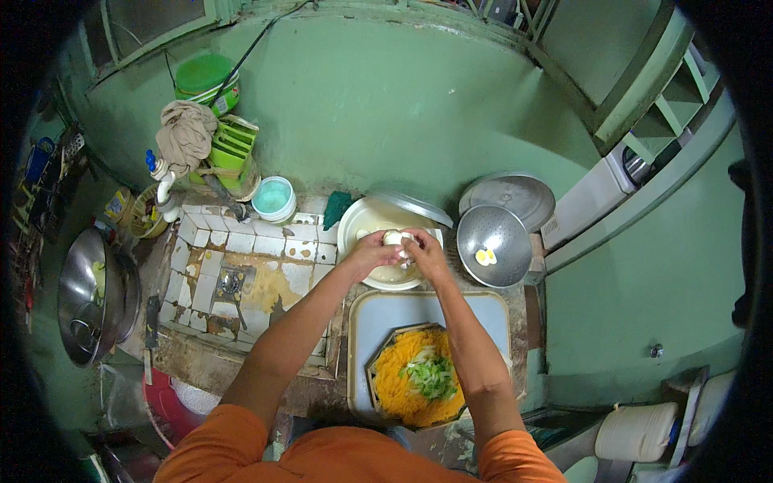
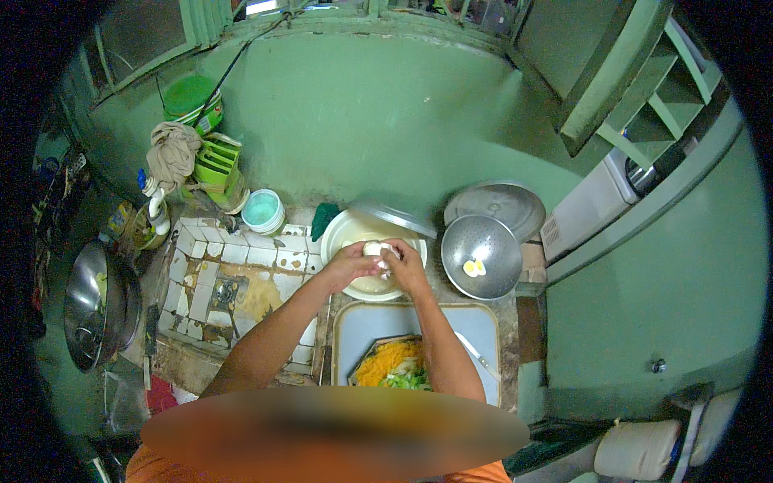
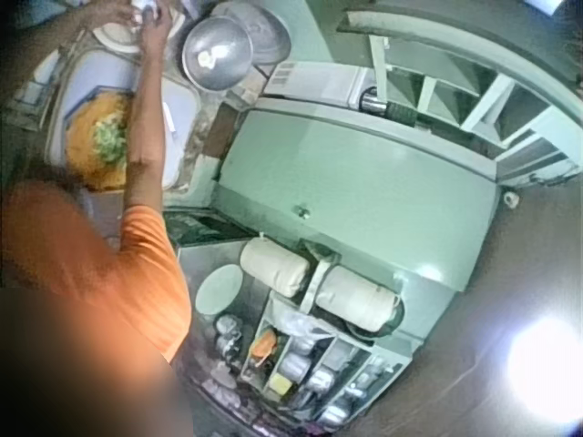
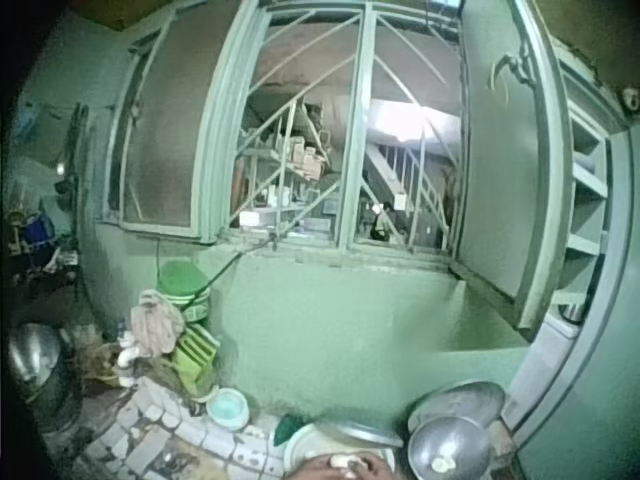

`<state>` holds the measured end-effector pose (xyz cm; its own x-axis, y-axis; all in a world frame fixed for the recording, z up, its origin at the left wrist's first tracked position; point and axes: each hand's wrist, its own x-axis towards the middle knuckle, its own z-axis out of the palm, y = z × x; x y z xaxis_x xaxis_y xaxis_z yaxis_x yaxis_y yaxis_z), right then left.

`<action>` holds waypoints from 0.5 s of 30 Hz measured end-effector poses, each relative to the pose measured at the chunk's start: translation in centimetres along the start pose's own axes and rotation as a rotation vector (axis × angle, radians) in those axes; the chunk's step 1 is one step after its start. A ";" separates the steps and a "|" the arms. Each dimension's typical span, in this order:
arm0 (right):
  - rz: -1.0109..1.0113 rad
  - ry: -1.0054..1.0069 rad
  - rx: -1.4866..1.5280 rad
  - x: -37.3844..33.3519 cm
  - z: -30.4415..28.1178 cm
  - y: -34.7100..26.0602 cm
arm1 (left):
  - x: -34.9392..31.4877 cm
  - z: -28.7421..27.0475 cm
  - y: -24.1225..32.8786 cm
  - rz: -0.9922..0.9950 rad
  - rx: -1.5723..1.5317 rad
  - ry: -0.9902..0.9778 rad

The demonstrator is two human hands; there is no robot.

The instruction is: The person washes chopped lettuce, blanches it in boiling water, and places it on a tray of yellow rice. They then peel and slice hard-boiled eggs, arranging the slices decoratively over the lettuce and rice.

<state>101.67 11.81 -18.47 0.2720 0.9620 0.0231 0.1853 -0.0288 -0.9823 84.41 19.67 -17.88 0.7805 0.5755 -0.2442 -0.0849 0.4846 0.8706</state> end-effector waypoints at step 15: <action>-0.127 -0.026 -0.034 -0.6 0.0 -1.1 | -0.3 0.4 1.0 -0.068 -0.034 0.087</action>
<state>101.32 11.28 -17.38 0.2194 0.9653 0.1416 0.2483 0.0851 -0.9649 84.30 19.71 -16.75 0.7286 0.5947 -0.3398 -0.0557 0.5459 0.8360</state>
